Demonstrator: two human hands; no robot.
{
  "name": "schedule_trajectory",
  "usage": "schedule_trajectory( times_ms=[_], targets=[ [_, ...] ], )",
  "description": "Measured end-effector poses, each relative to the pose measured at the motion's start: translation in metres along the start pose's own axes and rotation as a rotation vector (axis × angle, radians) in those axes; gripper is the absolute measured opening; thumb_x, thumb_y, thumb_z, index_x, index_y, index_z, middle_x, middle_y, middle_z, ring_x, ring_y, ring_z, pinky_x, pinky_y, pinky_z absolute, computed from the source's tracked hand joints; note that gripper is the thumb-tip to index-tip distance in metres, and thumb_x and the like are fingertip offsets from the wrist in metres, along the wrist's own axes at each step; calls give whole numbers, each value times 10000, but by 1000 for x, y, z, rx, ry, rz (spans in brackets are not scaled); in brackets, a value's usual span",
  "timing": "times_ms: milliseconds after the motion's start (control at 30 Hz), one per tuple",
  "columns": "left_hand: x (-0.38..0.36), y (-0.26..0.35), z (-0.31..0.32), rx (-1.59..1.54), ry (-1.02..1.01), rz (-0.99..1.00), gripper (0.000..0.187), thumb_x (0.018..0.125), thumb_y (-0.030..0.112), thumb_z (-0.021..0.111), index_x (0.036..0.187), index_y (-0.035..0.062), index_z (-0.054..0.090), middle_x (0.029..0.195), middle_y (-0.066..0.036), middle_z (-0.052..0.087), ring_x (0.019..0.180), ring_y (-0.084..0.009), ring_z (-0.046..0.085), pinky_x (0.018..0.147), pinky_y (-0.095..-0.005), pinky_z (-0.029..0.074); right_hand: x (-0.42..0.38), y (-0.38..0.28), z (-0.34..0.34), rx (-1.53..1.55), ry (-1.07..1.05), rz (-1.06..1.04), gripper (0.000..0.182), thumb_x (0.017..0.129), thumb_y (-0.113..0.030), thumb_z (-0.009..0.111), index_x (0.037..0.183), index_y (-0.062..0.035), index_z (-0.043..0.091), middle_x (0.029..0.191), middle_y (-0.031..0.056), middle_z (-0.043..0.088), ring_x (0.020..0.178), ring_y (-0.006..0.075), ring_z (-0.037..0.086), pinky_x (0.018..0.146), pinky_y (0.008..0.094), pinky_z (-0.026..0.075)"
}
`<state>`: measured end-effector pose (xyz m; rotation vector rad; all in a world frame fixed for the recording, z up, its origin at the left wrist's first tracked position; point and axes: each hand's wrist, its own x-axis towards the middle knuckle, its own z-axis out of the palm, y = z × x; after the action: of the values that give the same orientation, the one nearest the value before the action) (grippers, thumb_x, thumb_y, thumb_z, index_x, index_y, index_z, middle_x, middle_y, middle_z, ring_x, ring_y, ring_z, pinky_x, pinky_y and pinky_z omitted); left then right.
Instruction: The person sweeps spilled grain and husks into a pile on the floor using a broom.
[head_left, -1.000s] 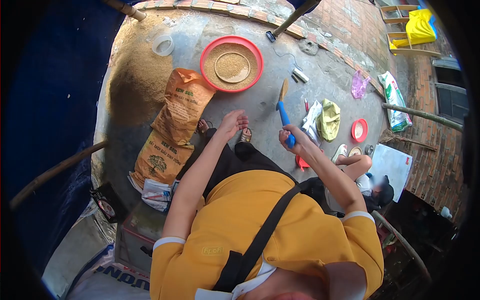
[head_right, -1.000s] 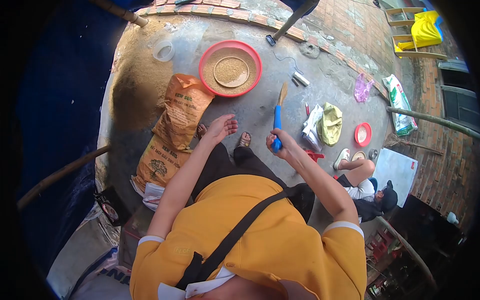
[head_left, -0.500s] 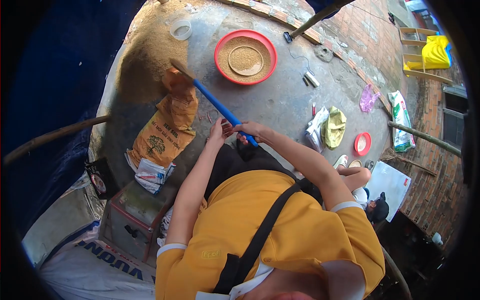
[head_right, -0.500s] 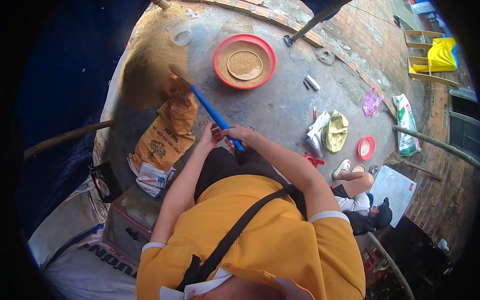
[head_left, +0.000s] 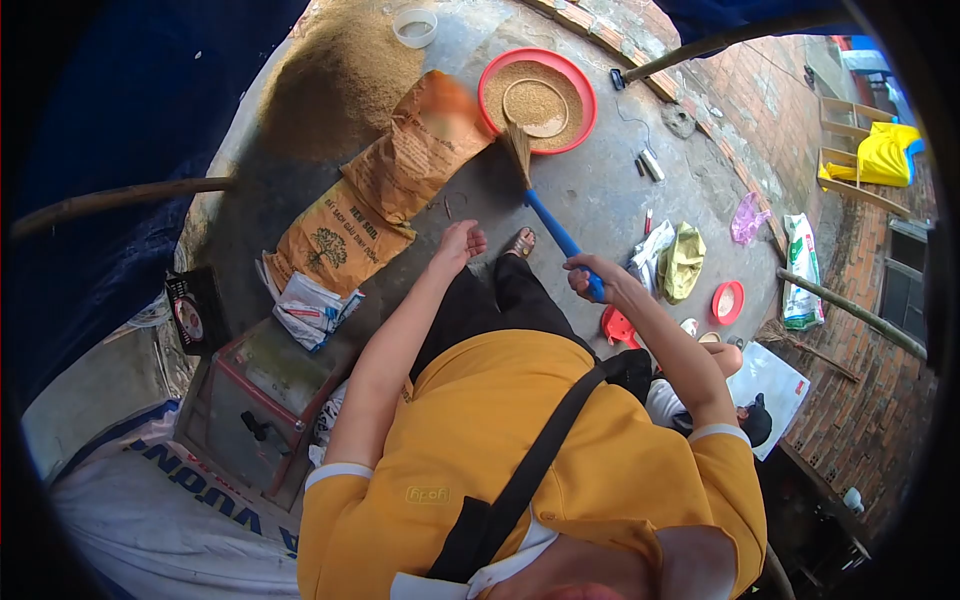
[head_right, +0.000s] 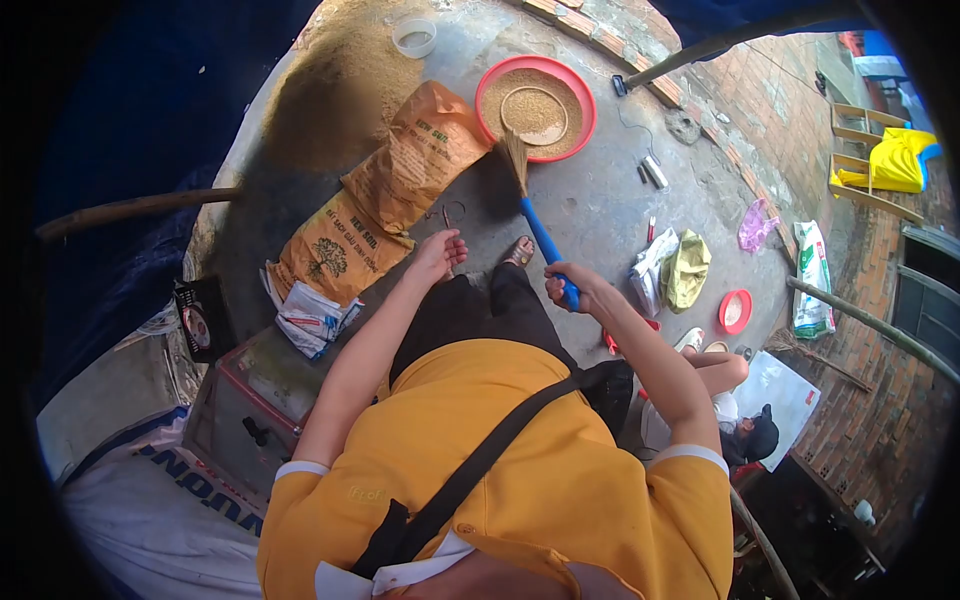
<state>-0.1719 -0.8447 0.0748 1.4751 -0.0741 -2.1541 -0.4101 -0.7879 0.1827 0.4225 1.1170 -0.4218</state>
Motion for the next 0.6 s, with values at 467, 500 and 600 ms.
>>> schedule_trajectory(
  times_ms=[467,500,600],
  targets=[
    [-21,-6,-86,9,57,-15,119,720,140,462,810,65,438,647,-63,489,554,-172,505,498,-284,445,7,45,73,60,-359,135,200,770,-124,402,923,0,368,532,-2,335,348,23,292,266,142,257],
    [-17,-10,-90,-4,45,0,121,719,142,466,808,64,442,652,-65,493,554,-172,506,499,-286,444,-3,50,70,36,-334,126,199,772,-132,400,920,-2,371,530,-3,332,346,24,290,266,141,256],
    [-19,-17,-91,-33,38,21,128,718,146,473,810,61,446,660,-67,497,554,-172,506,496,-289,443,-33,56,58,8,-204,166,215,773,-144,400,934,-5,372,526,1,338,342,27,293,265,142,257]
  ],
)
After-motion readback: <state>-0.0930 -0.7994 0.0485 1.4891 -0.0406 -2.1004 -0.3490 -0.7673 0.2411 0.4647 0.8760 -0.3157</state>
